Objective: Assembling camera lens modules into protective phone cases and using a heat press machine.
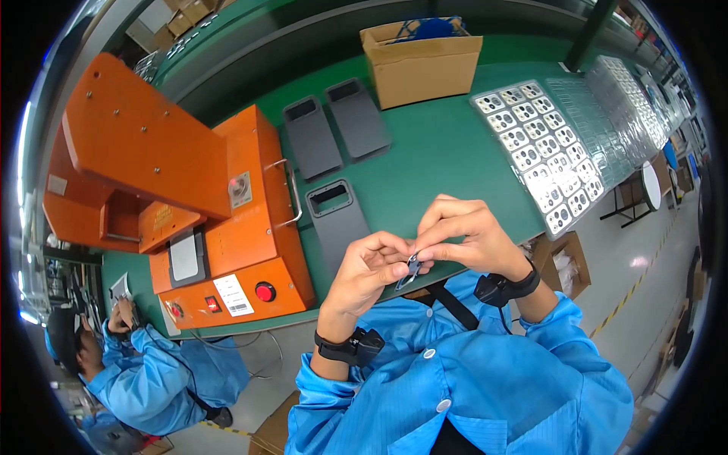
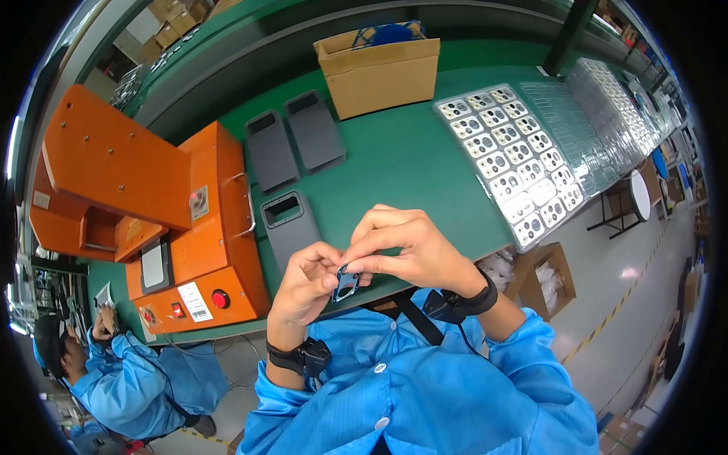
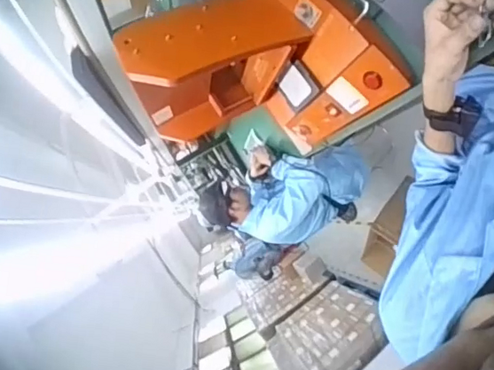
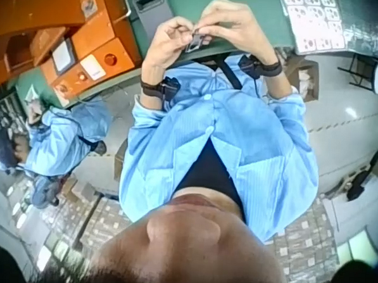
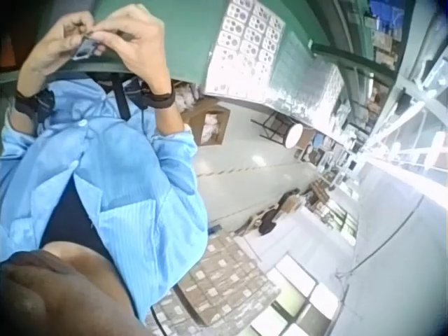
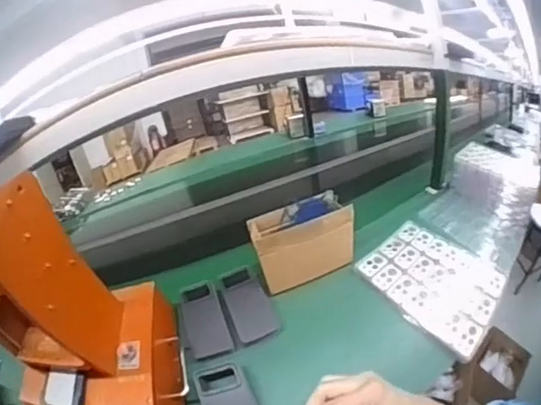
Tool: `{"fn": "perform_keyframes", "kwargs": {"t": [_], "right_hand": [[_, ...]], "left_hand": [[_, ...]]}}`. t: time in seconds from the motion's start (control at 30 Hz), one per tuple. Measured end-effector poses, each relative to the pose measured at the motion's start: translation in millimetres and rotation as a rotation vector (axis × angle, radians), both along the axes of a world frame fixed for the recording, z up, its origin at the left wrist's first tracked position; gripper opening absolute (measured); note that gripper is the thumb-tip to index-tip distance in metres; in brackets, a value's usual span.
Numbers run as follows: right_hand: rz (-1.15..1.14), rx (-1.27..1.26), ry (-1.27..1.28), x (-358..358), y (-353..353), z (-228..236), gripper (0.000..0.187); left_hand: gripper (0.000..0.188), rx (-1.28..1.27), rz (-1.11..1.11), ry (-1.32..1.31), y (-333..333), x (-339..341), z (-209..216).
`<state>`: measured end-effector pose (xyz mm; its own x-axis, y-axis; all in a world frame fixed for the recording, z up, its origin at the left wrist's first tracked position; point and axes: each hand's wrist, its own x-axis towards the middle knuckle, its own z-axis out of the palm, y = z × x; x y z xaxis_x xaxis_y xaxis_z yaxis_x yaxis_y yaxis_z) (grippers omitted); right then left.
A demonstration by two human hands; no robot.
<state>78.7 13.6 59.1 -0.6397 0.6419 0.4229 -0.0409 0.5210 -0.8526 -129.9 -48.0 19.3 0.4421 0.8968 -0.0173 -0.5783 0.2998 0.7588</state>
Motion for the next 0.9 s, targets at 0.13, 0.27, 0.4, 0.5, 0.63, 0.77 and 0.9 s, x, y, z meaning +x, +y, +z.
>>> {"fn": "perform_keyframes", "kwargs": {"t": [0.13, 0.27, 0.4, 0.5, 0.63, 0.77, 0.9], "right_hand": [[-0.248, -0.034, 0.034, -10.6, -16.9, -4.9, 0.017], [-0.281, -0.400, 0.169, -12.1, -35.1, -16.8, 0.013], [-0.299, -0.528, 0.179, -11.8, -38.3, -21.7, 0.010], [-0.283, -0.561, 0.120, -8.6, -37.2, -19.8, 0.007], [-0.325, -0.647, 0.096, -6.5, -35.6, -22.0, 0.009], [-0.325, -0.636, 0.032, -5.1, -35.9, -16.2, 0.007], [-0.339, -0.643, -0.069, -5.0, -37.2, -8.8, 0.006]], "left_hand": [[0.037, 0.208, 0.416, 0.339, -10.2, 2.1, 29.3], [0.040, 0.825, 0.672, 1.054, -9.1, -2.7, 46.4], [0.040, 0.943, 0.657, 1.191, -8.1, 5.8, 47.2], [0.040, 0.989, 0.647, 1.219, -7.7, 9.8, 44.1], [0.037, 1.010, 0.615, 1.232, -5.7, 13.1, 42.5], [0.036, 1.041, 0.585, 1.272, -6.3, 11.3, 41.8], [0.036, 1.015, 0.584, 1.256, -8.3, 11.1, 34.2]]}}
